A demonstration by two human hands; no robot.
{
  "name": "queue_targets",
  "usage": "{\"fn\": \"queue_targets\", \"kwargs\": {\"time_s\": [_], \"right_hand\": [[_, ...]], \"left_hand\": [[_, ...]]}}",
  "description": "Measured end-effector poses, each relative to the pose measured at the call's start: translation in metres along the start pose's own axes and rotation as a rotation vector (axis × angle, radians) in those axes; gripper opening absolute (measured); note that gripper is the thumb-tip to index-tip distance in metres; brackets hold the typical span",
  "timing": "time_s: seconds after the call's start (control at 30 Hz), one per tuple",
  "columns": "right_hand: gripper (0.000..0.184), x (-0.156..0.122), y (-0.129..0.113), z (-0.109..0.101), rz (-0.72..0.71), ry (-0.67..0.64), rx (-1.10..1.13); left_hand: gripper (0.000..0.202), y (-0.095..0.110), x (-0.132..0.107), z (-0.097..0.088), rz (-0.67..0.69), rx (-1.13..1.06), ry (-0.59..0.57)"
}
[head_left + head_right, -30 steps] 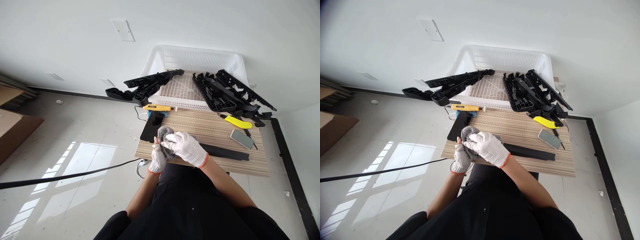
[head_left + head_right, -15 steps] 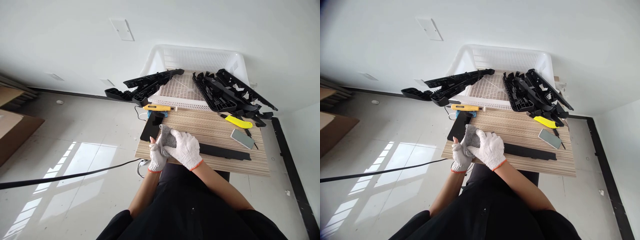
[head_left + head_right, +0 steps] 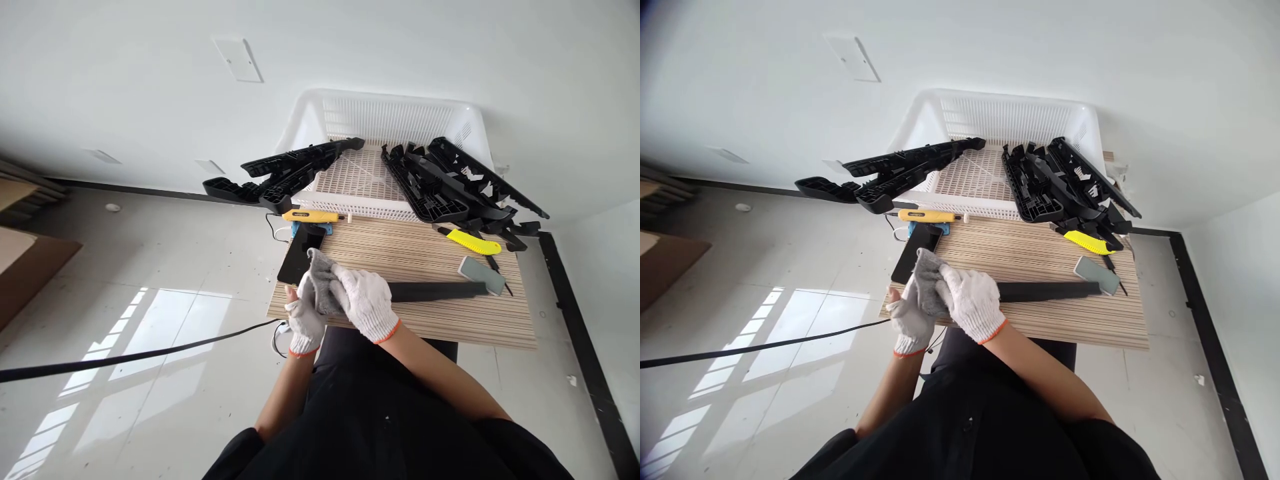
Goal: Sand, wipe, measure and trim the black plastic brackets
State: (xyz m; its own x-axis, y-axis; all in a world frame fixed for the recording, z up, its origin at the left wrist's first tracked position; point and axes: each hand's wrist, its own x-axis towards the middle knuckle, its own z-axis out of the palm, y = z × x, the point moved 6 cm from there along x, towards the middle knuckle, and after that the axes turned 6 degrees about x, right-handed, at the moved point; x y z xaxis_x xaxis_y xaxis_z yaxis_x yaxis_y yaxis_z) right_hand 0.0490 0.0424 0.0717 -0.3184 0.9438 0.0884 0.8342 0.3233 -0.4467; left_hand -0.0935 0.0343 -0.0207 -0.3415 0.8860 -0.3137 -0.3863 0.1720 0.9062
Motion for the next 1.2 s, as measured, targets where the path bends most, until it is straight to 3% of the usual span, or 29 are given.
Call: {"fn": "queue_targets", "kwargs": {"time_s": [0.1,0.17,0.23,0.3,0.47,0.53,0.67,0.77,0.87,1.03,1.1,1.2], "right_hand": [[0.06,-0.001,-0.005,0.0,-0.043,0.059,0.014],[0.072,-0.002,-0.009,0.001,-0.076,0.101,-0.017],[0.075,-0.005,-0.008,0.002,-0.084,0.112,-0.051],[0.064,-0.01,0.003,0.0,-0.06,0.088,-0.068],[0.045,-0.027,0.054,-0.016,0.177,0.088,-0.127],[0.044,-0.028,0.057,-0.016,0.211,0.101,-0.139],[0.048,-0.013,0.022,0.006,0.093,0.025,-0.124],[0.052,-0.009,0.01,0.017,0.003,-0.049,-0.111],[0.056,-0.03,0.038,0.005,-0.021,-0.029,-0.133],[0.053,-0.089,0.105,-0.029,0.038,0.09,-0.226],[0.052,-0.093,0.103,-0.029,-0.007,0.091,-0.222],[0.053,-0.068,0.07,-0.008,-0.157,0.007,-0.183]], "left_hand": [[0.069,0.008,-0.003,-0.004,0.026,-0.037,0.146],[0.062,0.016,-0.004,0.002,0.097,-0.001,0.172],[0.059,0.025,-0.004,0.01,0.137,0.073,0.129],[0.06,0.032,-0.004,0.014,0.132,0.135,0.08],[0.07,0.039,0.004,0.007,-0.024,0.193,0.024],[0.07,0.035,0.007,0.011,-0.049,0.268,-0.036],[0.067,0.026,0.009,0.031,0.086,0.426,-0.19],[0.072,0.028,0.011,0.033,0.16,0.514,-0.188],[0.079,0.035,0.015,0.023,0.11,0.594,-0.128],[0.093,0.037,0.021,0.013,-0.052,0.503,-0.131],[0.094,0.035,0.023,0.016,-0.044,0.508,-0.162],[0.091,0.03,0.025,0.02,0.016,0.586,-0.2]]}}
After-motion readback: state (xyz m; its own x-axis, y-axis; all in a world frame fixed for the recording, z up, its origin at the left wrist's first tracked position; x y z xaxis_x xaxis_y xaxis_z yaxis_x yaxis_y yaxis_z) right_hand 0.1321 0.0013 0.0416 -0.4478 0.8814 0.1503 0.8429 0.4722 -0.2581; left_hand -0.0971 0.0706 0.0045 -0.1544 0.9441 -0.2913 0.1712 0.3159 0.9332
